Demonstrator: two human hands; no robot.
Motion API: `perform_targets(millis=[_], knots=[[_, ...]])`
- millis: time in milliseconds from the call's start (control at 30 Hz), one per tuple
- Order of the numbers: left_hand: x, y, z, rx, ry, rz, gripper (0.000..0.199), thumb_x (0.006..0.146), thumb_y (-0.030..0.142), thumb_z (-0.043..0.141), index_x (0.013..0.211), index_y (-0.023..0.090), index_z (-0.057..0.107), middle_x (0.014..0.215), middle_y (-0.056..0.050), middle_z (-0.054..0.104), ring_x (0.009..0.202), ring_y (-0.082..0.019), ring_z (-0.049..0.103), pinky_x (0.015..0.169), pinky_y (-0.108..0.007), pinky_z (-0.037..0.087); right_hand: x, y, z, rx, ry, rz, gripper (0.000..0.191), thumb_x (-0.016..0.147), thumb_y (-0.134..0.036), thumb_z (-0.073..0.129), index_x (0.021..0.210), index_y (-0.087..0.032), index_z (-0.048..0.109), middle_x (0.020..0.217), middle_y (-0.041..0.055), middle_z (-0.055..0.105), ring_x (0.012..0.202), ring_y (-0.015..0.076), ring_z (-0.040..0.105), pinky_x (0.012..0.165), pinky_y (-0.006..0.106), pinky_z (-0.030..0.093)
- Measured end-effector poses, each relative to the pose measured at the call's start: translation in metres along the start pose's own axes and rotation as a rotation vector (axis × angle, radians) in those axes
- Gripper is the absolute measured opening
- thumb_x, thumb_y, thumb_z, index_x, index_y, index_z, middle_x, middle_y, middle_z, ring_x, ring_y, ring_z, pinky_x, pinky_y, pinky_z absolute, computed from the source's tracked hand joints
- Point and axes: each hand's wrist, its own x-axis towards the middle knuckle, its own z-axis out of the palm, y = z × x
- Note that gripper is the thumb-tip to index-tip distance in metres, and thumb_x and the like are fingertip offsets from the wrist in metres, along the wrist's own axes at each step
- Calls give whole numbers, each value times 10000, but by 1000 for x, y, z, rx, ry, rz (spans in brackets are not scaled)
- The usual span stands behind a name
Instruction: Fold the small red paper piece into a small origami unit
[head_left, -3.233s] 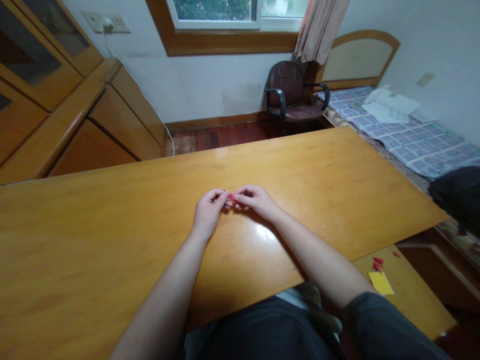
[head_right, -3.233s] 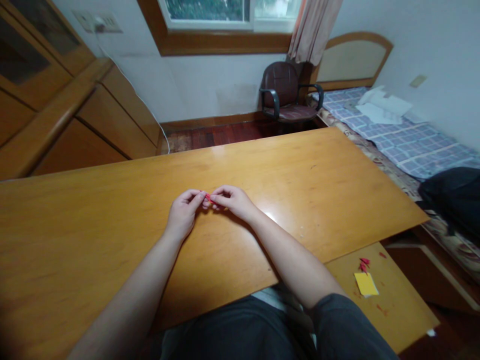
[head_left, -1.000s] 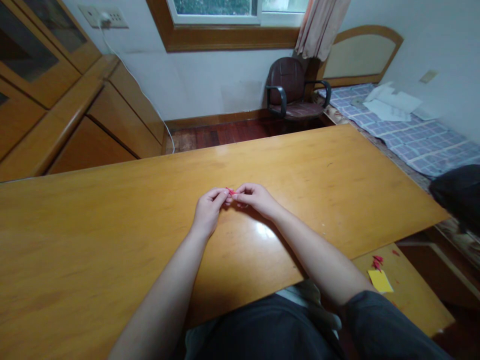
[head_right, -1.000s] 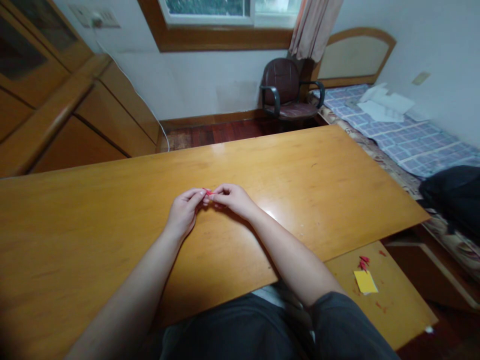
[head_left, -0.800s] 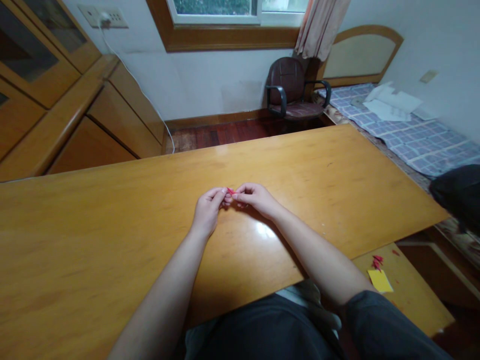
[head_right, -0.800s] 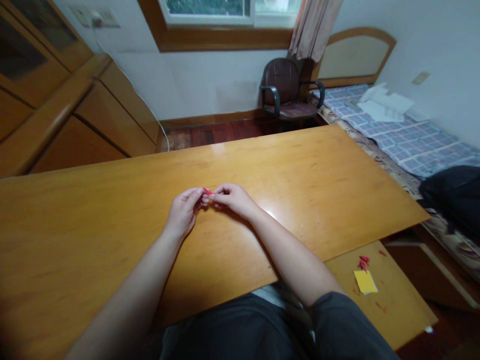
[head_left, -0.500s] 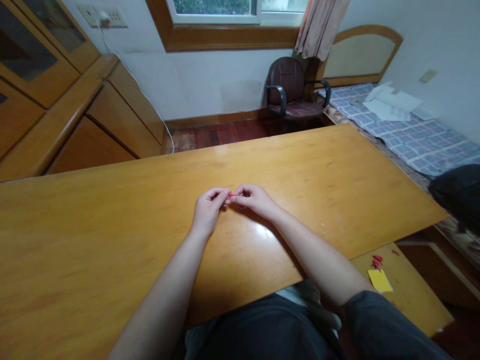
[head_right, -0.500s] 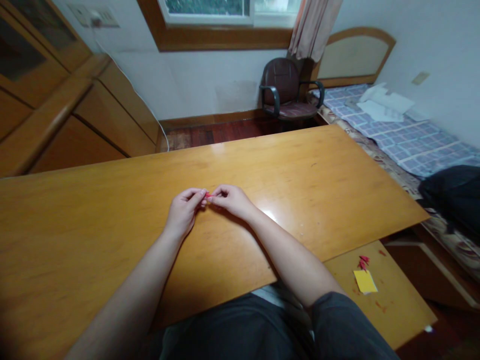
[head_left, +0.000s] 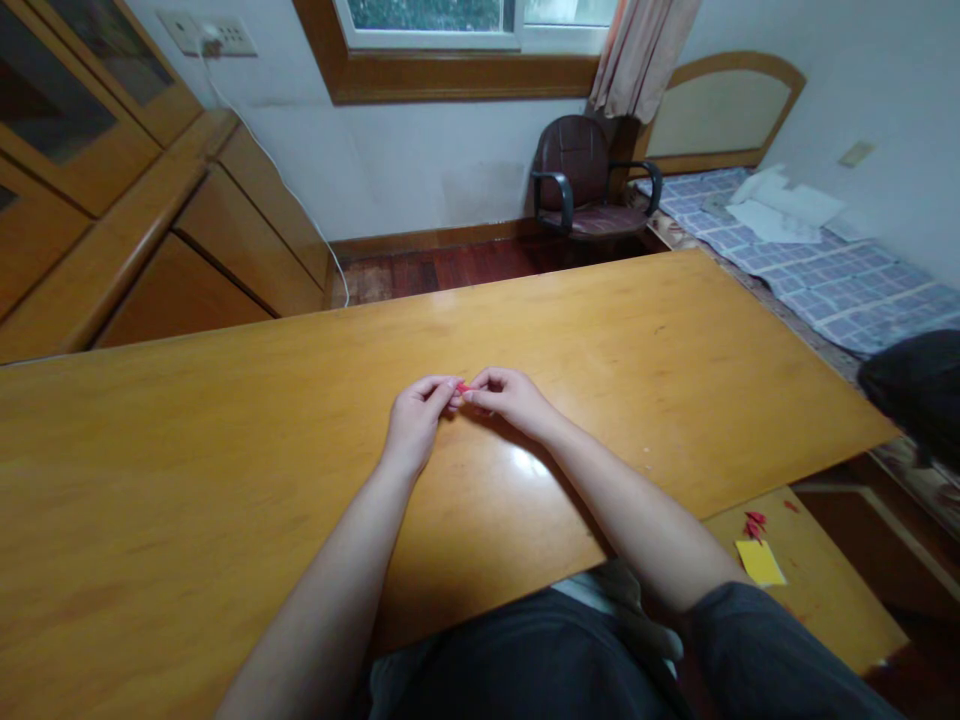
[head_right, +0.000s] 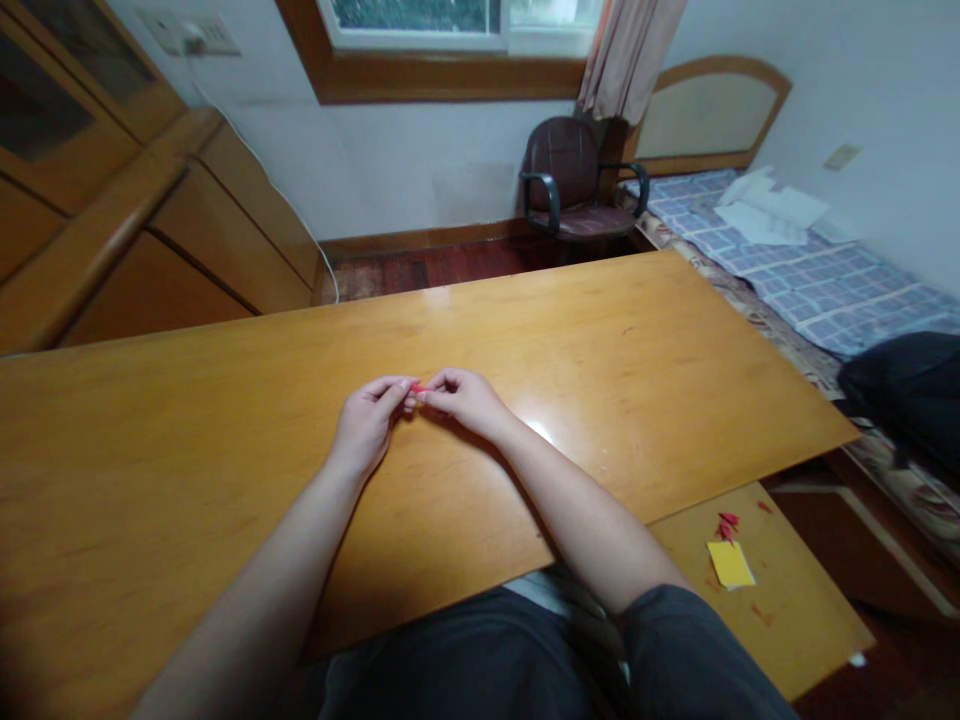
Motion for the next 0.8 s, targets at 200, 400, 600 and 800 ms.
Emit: perform_targets(millis=[200,400,600,800], knots=[[0,0,-1,35,-8,25,271,793,399,721,882,145,750,765,-47,699,658,-116,592,599,-218,462,0,1,-1,48,-21,3,297,739,-404,752,797,-137,636,651,-3,637,582,91,543,564,221,382],[1,0,-1,73,-9,44,290,822,409,681,897,136,747,779,-53,700,667,-124,594,605,-226,474,2,3,-2,57,-25,-8,313,733,-417,759,806,-135,644,654,0,642,585,93,544,573,227,392],[1,-2,-2,-1,-38,44,296,833,423,671,890,141,742,753,-42,680,666,-118,597,606,-217,474,1,2,-2,73,-14,-1,302,719,-399,768,794,-137,639,650,4,645,583,97,552,582,235,402],[-1,1,-1,-14,-9,18,294,753,422,763,852,147,730,716,-26,679,627,-108,588,575,-206,461,1,3,0,89,-28,0,311,718,-408,767,786,-141,624,631,-9,632,574,93,541,572,228,385]])
